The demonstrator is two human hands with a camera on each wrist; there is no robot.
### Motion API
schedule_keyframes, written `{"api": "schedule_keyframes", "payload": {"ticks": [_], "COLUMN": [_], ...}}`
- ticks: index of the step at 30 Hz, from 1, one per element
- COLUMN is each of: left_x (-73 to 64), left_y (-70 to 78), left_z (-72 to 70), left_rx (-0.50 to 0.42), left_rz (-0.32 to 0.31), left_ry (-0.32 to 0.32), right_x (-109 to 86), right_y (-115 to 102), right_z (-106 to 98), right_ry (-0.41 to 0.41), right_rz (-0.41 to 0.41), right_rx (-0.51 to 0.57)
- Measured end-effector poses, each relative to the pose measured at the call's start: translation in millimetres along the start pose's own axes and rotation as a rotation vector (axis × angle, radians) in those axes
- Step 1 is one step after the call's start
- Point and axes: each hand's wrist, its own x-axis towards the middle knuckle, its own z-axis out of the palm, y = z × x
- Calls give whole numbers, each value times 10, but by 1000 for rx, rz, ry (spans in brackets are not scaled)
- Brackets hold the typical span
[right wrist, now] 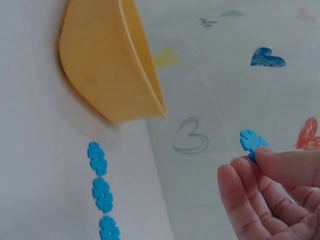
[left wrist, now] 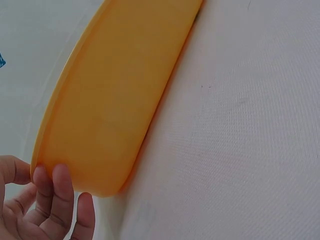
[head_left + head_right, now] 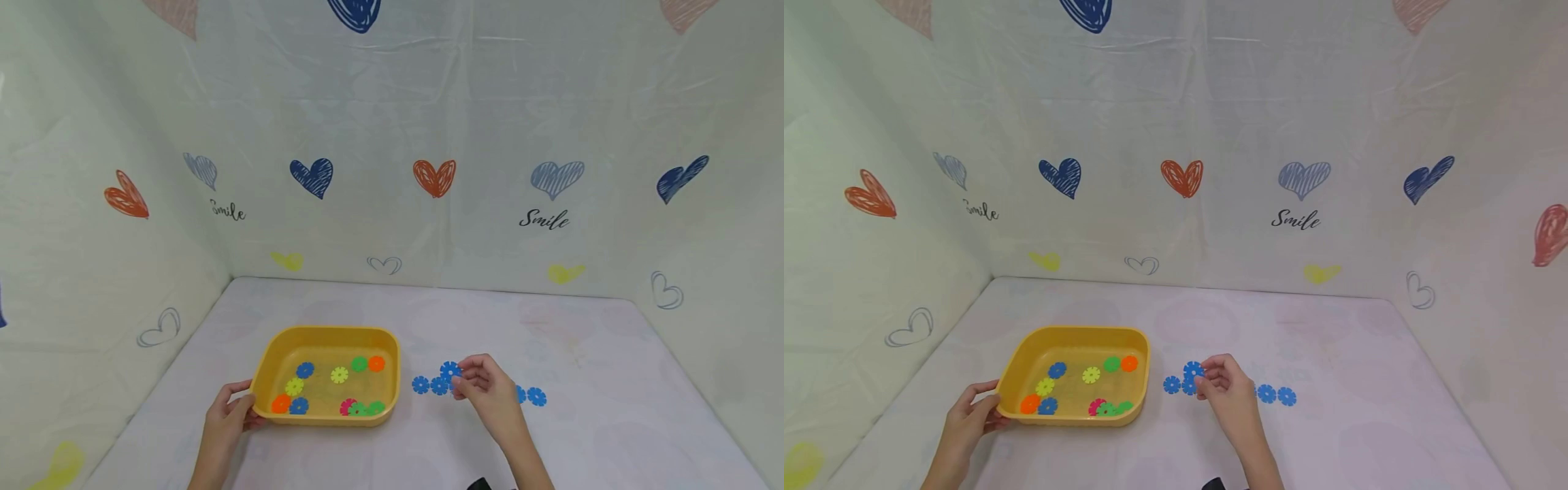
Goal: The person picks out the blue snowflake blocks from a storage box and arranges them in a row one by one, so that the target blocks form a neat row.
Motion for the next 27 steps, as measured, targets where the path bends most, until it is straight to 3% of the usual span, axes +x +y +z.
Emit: {"api": "schedule_keyframes", "payload": {"ticks": [10, 18, 27], "left_x": [7, 17, 15], "left_y": [-12, -13, -7], "left_z": [-3, 21, 13], "left_rx": [7, 20, 25], "left_rz": [-7, -11, -18], "left_ry": [6, 47, 29], "right_x": [39, 108, 124], "right_y": [234, 641, 786], "right_z": [-382, -710, -1025], "right_ry": [84, 182, 276], "right_rz": [62, 48, 254], "right_rx": [-45, -41, -139]}}
